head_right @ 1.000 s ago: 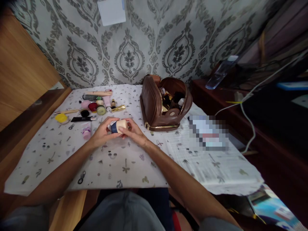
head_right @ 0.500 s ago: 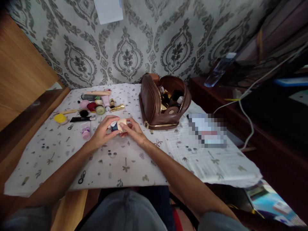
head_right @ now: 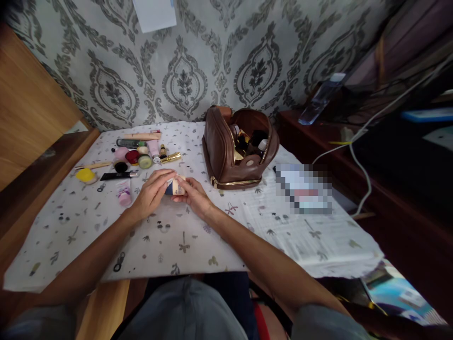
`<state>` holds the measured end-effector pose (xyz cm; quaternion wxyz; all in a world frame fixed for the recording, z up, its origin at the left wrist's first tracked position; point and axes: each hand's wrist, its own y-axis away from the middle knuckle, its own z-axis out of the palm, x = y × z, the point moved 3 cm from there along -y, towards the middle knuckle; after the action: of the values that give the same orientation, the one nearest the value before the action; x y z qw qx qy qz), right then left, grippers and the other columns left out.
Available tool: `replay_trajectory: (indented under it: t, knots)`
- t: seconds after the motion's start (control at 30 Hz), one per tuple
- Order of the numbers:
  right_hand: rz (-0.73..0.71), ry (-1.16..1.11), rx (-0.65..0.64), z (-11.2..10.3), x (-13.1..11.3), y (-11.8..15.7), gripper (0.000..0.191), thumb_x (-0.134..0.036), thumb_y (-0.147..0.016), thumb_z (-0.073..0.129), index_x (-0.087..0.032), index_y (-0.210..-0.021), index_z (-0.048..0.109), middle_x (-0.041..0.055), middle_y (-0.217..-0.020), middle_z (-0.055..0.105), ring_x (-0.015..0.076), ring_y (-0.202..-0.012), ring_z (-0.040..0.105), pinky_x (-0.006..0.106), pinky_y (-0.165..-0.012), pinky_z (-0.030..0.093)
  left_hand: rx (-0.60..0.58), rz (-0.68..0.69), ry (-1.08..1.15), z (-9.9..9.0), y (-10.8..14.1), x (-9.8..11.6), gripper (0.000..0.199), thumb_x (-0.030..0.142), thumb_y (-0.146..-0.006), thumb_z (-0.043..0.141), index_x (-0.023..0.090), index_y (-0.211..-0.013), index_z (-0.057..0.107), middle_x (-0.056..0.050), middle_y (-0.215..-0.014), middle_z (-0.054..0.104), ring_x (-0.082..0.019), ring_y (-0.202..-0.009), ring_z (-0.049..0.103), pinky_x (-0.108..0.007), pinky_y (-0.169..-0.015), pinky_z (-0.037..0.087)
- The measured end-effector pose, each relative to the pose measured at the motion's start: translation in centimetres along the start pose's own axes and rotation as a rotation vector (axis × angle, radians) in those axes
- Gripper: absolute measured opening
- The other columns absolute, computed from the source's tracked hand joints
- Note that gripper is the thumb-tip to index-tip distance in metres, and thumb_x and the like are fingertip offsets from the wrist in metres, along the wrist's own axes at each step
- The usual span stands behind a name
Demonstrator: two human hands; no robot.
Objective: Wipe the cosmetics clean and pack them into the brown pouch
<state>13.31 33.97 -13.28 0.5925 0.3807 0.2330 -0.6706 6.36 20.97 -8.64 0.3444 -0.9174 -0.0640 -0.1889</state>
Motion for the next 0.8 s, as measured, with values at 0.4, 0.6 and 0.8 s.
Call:
replay_trajectory:
  t: [0.4,0.6,0.8]
  knots:
    - [0.012,-0.061,0.014,-0.2,-0.2,-0.2,0.026,-0.042,-0.085,0.070,-0.017,-0.087,0.063,0.0011,-0.070,0.068,0.0113,-0.056,0.064,0.018,-0.046,0.052,0.079,-0.036,0.049,0.0,-0.1,0.5,0.018,0.024,-0.099,0.044,0.021,-0.115,0.053,-0.012,-0.129,0.062,-0.022,-0.123,0.057,-0.045,-0.102,0.048]
    - [0.071,-0.181,0.020,-0.3,-0.4,-0.6,0.023,-0.040,-0.091,0.063,-0.017,-0.090,0.064,0.0002,-0.069,0.068,0.0095,-0.051,0.061,0.016,-0.044,0.051,0.067,0.067,0.028,0.4,0.0,0.7,0.014,0.019,-0.098,0.047,0.021,-0.108,0.056,-0.012,-0.133,0.062,-0.023,-0.133,0.051,-0.051,-0.108,0.044]
    - [0.083,-0.246,0.014,-1.0,-0.4,-1.2,0.024,-0.043,-0.093,0.058,-0.019,-0.093,0.062,-0.0006,-0.069,0.068,0.0091,-0.049,0.059,0.016,-0.043,0.052,0.063,0.045,0.001,0.5,0.2,0.9,0.015,0.018,-0.098,0.047,0.020,-0.106,0.060,-0.015,-0.145,0.052,-0.022,-0.135,0.050,-0.048,-0.107,0.046]
